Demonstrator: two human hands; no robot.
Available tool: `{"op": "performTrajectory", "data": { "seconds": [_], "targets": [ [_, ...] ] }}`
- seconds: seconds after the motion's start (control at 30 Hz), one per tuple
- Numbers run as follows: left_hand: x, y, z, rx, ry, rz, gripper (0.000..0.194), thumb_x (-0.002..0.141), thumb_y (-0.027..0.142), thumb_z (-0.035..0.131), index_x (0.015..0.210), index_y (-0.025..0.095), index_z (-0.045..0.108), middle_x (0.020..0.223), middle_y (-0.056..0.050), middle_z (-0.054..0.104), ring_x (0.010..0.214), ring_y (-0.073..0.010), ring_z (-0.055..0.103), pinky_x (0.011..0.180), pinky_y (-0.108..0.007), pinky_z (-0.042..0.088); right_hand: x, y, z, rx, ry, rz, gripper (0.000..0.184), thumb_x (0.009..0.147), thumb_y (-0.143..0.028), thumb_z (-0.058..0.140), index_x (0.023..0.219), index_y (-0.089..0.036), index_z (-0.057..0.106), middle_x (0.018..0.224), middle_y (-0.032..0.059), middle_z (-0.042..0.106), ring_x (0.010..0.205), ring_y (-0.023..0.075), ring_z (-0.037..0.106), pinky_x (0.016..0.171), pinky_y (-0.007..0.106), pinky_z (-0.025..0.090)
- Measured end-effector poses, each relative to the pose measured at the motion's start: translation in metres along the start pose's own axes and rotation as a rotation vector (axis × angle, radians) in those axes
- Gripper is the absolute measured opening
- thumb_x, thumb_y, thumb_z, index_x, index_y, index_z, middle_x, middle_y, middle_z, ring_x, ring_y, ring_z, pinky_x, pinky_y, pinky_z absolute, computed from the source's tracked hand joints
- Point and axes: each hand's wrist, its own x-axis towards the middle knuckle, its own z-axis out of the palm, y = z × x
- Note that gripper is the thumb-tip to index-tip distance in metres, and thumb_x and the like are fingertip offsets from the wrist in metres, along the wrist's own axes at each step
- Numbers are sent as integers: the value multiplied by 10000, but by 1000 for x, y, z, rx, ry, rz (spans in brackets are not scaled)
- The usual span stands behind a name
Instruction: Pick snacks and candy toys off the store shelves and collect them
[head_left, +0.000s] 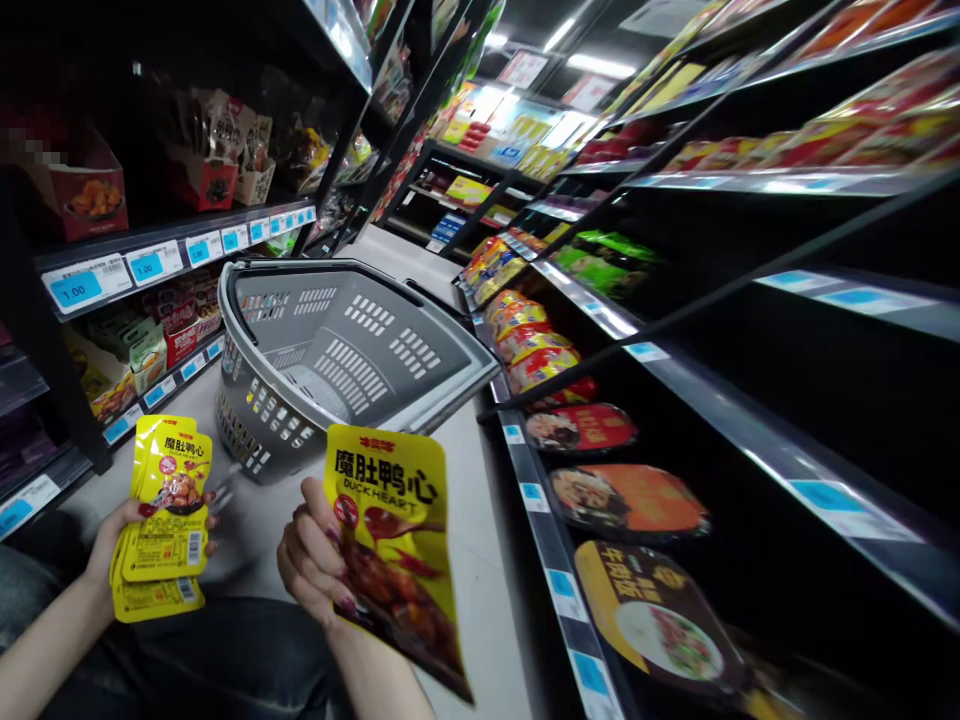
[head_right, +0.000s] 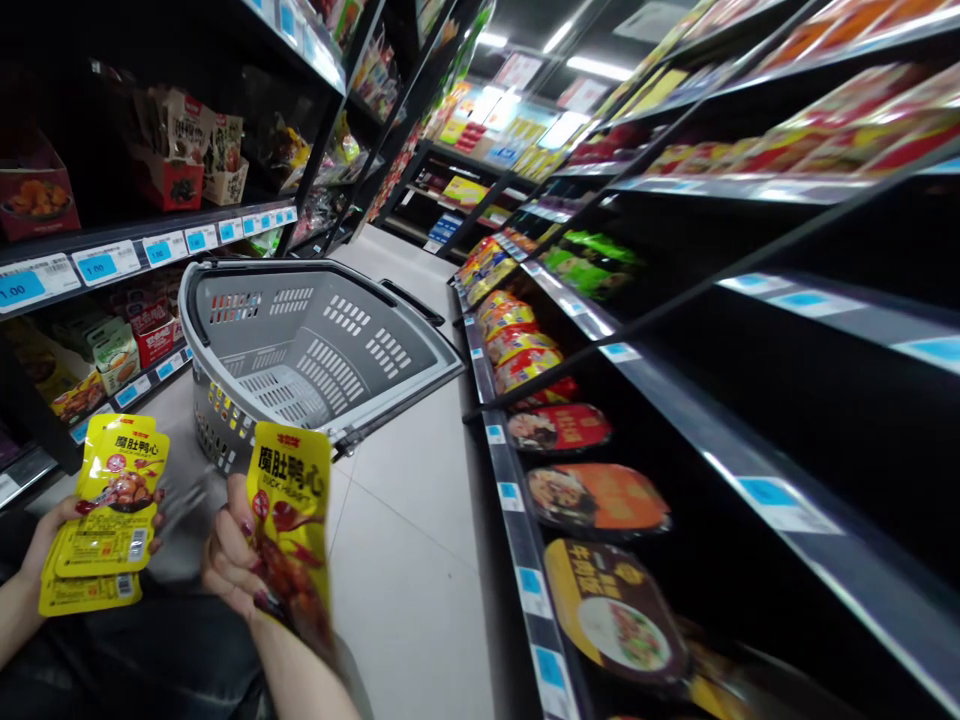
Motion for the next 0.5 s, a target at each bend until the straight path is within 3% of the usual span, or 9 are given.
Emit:
{"op": "performTrajectory", "data": {
  "seconds": [0.13,0.2,0.3,0.5],
  "targets": [
    [1,-1,2,9,40,54,400,626,201,518,957,93,716,933,-147,719,895,-355,645,827,-525,486,3,1,7,-449,543,-191,222,766,-409,649,724,-201,586,533,-65,579,361,42,470,390,128,423],
    [1,-2,3,6,61,69,408,617,192,506,949,78,714,978,-160,709,929,-373,632,847,-549,470,6,0,10,-663,737,-254,269,734,-454,667,817,-201,627,660,-31,658,520,91,589,521,182,495],
    [1,-2,5,-19,99,74,400,613,192,490,919,66,715,997,-172,702,957,-386,620,868,-568,452,8,-2,10,-892,814,-273,324,722,-479,667,885,-201,637,808,3,699,683,155,640,649,259,516],
    [0,-1,7,-26,148,65,428,618,189,478,947,23,696,962,-194,708,917,-370,637,876,-559,451,8,-7,8,-1021,833,-275,335,744,-494,635,892,-194,626,902,30,698,793,186,637,672,278,511]
  ]
}}
